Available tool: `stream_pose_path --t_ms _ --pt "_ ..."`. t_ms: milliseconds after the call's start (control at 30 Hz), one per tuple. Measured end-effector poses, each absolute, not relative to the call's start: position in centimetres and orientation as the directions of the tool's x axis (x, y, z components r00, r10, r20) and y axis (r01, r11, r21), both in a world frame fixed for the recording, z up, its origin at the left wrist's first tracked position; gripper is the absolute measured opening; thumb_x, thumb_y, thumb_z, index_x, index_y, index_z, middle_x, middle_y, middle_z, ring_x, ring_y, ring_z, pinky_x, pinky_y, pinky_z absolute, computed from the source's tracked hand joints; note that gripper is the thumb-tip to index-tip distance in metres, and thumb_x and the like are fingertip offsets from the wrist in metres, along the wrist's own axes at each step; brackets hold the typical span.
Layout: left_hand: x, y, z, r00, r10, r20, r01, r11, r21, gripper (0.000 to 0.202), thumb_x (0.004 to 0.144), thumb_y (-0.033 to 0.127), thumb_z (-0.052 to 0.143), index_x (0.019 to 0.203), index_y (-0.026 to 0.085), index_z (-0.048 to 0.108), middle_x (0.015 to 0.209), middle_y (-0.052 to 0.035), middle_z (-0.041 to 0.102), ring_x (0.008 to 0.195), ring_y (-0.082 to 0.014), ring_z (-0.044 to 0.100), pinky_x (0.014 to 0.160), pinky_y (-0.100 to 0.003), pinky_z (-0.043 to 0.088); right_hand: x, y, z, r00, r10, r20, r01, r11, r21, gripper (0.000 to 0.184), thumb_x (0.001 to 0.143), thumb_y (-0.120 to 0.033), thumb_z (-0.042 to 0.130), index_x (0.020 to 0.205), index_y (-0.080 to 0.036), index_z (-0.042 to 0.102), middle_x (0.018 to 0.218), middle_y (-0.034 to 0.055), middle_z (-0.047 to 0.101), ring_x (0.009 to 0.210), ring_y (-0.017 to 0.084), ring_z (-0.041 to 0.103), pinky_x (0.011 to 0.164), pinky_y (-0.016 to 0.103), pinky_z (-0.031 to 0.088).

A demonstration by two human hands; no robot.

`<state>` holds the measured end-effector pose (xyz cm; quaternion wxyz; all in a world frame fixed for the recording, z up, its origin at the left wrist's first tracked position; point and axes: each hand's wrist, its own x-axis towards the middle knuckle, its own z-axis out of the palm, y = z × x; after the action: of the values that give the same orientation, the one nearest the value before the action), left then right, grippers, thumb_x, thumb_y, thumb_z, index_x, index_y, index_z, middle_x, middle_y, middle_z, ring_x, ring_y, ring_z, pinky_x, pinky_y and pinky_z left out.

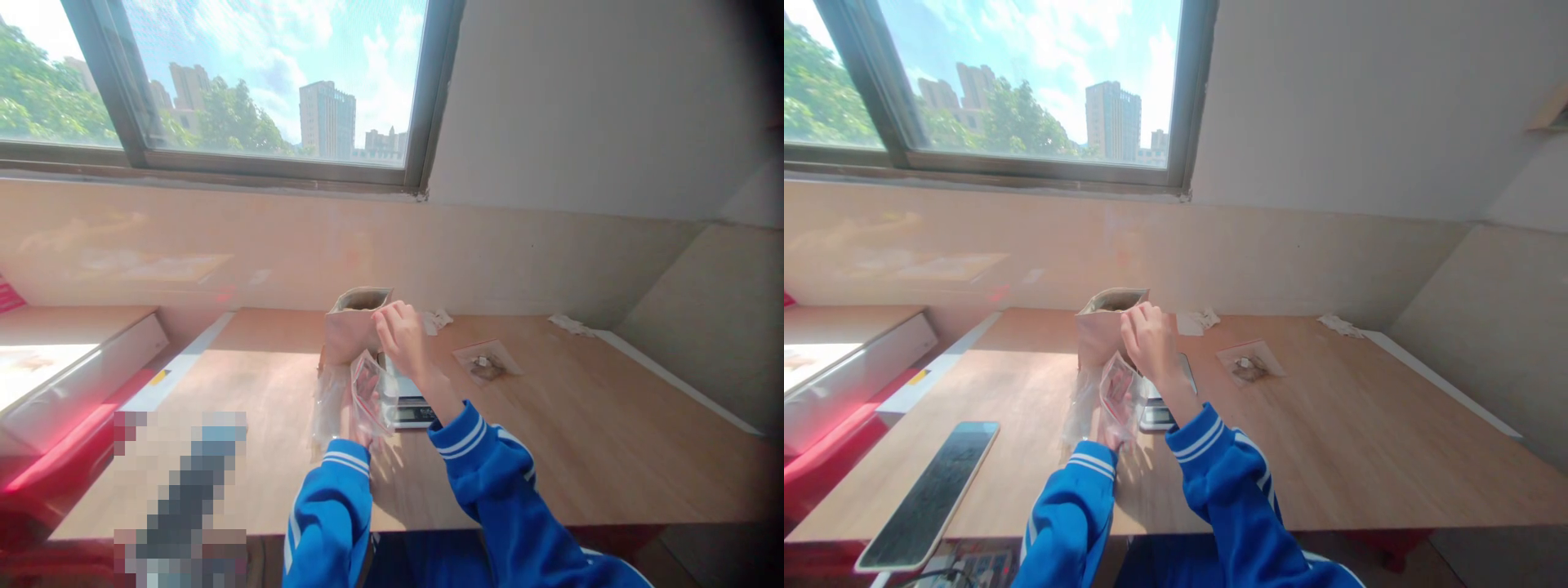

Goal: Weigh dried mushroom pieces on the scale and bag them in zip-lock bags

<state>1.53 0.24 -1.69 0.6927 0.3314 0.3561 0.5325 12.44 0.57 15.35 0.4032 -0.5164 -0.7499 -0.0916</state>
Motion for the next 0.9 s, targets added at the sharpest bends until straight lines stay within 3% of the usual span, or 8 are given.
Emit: stream_pose_path --t_ms 100,233,433,567,700,800,900 --pt "1.9 0.1 -1.0 0.147 0.971 -0.189 -0.535 0.239 0.81 0.054 0.088 0.057 0.041 0.129 0.024 0.052 0.127 -0.0104 0.061 0.094 -0.0221 0.066 0.061 -0.028 0.051 13.2 -1.9 13.1 -0.068 0.821 0.567 0.779 0.399 -0.484 0.027 0.095 -0.041 0.043 0.093 -0.02 0.059 0.094 0.006 0.063 0.089 0.021 0.057 0.077 0.031 0.04" --pt "2.3 -0.3 0.2 0.173 0.954 -0.243 -0.533 0.298 0.792 0.056 0.085 0.057 0.049 0.121 0.015 0.06 0.097 -0.0136 0.07 0.067 -0.0201 0.062 0.048 -0.029 0.045 15.0 -3.4 10.2 -0.001 0.907 0.421 0.692 0.305 -0.655 0.026 0.09 -0.044 0.049 0.085 -0.021 0.06 0.083 0.0033 0.067 0.078 0.019 0.061 0.069 0.028 0.041" --pt "2.5 -1.7 1.8 0.238 0.95 -0.202 -0.53 0.301 0.793 0.05 0.078 0.042 0.066 0.124 0.024 0.058 0.127 -0.0088 0.061 0.077 -0.0171 0.066 0.056 -0.026 0.05 20.6 -4.1 8.5 0.164 0.902 0.398 0.556 0.249 -0.793 0.033 0.09 -0.046 0.045 0.081 -0.02 0.063 0.079 0.0055 0.07 0.069 0.02 0.062 0.065 0.03 0.044" --pt "2.9 -2.4 2.7 0.397 0.909 -0.128 -0.477 0.324 0.817 0.049 0.077 0.043 0.068 0.12 0.019 0.063 0.122 -0.0135 0.064 0.095 -0.0225 0.067 0.079 -0.033 0.053 22.7 -5.4 8.0 0.228 0.888 0.4 0.486 0.252 -0.837 0.034 0.09 -0.05 0.045 0.082 -0.021 0.061 0.081 0.007 0.07 0.073 0.022 0.064 0.067 0.032 0.046" --pt "3.1 -2.9 4.0 0.409 0.911 -0.054 -0.455 0.254 0.854 0.049 0.079 0.042 0.067 0.12 0.016 0.063 0.116 -0.0139 0.067 0.107 -0.0231 0.064 0.099 -0.036 0.044 22.7 -6.4 7.4 0.262 0.877 0.402 0.438 0.264 -0.859 0.033 0.09 -0.053 0.043 0.084 -0.023 0.057 0.082 0.0066 0.069 0.076 0.024 0.064 0.068 0.033 0.047" --pt "3.3 -3.2 5.2 0.337 0.941 -0.017 -0.394 0.157 0.906 0.047 0.077 0.043 0.069 0.115 0.017 0.065 0.11 -0.0115 0.07 0.102 -0.0219 0.065 0.095 -0.034 0.046 22.2 -7.0 7.3 0.226 0.892 0.391 0.38 0.288 -0.879 0.033 0.091 -0.053 0.042 0.086 -0.024 0.056 0.083 0.0056 0.068 0.078 0.022 0.063 0.071 0.033 0.048" --pt "3.7 -3.4 6.5 0.145 0.988 0.053 -0.302 -0.007 0.953 0.041 0.073 0.047 0.071 0.099 0.016 0.067 0.091 -0.007 0.071 0.084 -0.0192 0.066 0.075 -0.029 0.052 21.2 -7.7 7.1 0.155 0.912 0.379 0.245 0.336 -0.909 0.034 0.091 -0.053 0.043 0.099 -0.023 0.056 0.097 0.0068 0.067 0.09 0.022 0.063 0.08 0.034 0.049"
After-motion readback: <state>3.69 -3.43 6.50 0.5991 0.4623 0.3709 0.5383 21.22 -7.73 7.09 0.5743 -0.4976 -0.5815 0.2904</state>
